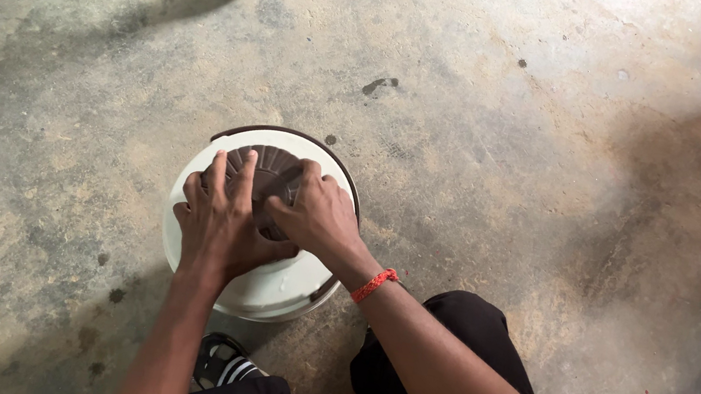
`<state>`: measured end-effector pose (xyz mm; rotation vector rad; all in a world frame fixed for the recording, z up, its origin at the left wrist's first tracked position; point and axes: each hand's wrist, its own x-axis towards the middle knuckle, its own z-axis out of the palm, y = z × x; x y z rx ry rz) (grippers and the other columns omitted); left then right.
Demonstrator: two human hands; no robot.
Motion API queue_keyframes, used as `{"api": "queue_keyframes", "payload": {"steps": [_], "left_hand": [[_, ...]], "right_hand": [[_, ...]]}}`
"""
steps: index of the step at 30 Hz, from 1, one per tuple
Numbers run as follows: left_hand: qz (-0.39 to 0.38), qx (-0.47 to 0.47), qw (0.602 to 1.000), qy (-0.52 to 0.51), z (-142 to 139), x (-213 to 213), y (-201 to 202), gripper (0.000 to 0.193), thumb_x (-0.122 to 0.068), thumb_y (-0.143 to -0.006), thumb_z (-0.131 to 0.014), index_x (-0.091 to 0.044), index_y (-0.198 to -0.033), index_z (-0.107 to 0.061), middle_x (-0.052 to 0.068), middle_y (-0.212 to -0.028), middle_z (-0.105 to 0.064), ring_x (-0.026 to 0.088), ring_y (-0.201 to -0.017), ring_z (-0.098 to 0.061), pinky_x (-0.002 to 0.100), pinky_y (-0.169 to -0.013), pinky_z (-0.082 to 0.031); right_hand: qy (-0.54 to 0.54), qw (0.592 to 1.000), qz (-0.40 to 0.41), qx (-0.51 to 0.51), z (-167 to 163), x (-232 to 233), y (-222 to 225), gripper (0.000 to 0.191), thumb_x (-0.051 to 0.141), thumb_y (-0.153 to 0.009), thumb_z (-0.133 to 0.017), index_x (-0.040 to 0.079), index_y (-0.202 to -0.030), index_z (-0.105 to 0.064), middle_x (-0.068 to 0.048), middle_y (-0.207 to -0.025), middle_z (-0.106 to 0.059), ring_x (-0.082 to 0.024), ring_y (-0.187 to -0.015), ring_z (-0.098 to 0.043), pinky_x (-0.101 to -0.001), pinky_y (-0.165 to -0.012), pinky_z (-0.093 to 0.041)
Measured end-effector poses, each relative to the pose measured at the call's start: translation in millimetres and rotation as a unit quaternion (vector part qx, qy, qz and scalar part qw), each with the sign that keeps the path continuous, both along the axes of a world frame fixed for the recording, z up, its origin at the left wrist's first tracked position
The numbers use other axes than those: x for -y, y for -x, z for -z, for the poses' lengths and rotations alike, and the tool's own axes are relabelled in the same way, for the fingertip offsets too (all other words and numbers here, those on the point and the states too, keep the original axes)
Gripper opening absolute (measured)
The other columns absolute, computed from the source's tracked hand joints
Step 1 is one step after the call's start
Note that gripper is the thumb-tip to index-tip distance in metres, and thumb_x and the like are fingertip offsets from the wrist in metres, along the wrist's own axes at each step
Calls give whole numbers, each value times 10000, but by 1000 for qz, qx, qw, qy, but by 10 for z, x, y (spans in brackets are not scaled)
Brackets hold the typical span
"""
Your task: The person carries a white plastic water filter pot by its handle into a water treatment room, sits on the floor, opens its lid and presses it down, then carries the pot to a row of similar pots and stacks it with them along the wall.
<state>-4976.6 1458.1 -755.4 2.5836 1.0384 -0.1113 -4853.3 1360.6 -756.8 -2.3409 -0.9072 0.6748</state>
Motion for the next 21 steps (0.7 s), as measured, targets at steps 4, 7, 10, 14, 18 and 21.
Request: {"api": "queue_keyframes", "payload": {"steps": [4,7,10,14,18,21], "left_hand": [[85,65,994,-17,33,-82,75,1497,-620,-263,-996,-274,-1565,-344,118,-1605,-284,432,-1451,-280,658,-1128,-329],[168,54,984,-17,61,-133,124,1536,-561,-182,-1006,-331,-1564,-379,95,-1616,-297,410,-1448,-287,619,-1145,-316],[189,67,979,-39,97,-174,153,1493,-592,-206,-991,-325,-1540,-376,118,-1610,-326,420,-1426,-317,618,-1120,-350],[98,120,985,-70,110,-221,153,1448,-797,-345,-877,-241,-1557,-315,209,-1542,-346,463,-1387,-368,691,-1017,-406],[-136,64,988,-39,60,-219,93,1362,-909,-586,-709,-173,-1633,-243,259,-1549,-345,532,-1361,-377,713,-935,-461],[-233,91,968,-14,-10,-259,107,1263,-842,-691,-678,-114,-1629,-247,315,-1527,-325,569,-1335,-365,738,-895,-444]], "right_hand": [[96,994,1,-43,2,40,-66,901,472,-835,-720,-98,-1443,-379,-276,-1070,-682,-403,-965,-747,-440,-798,-637],[120,992,-39,6,-65,125,-129,674,572,-865,-714,-46,-1126,-640,-249,-993,-721,-372,-908,-718,-449,-751,-566],[157,983,-38,-91,-170,146,-158,642,574,-886,-617,-49,-949,-756,-220,-874,-812,-270,-709,-781,-363,-647,-596],[114,983,-2,-143,-251,65,-155,710,585,-901,-579,-41,-1234,-604,-240,-930,-785,-280,-675,-778,-383,-643,-625],[40,990,3,-137,-198,11,-164,828,636,-912,-548,-34,-1399,-525,-261,-1042,-741,-331,-955,-746,-433,-846,-596],[24,990,4,-142,-128,12,-184,862,673,-909,-507,-29,-1409,-514,-257,-1094,-740,-336,-1122,-707,-453,-972,-544]]}}
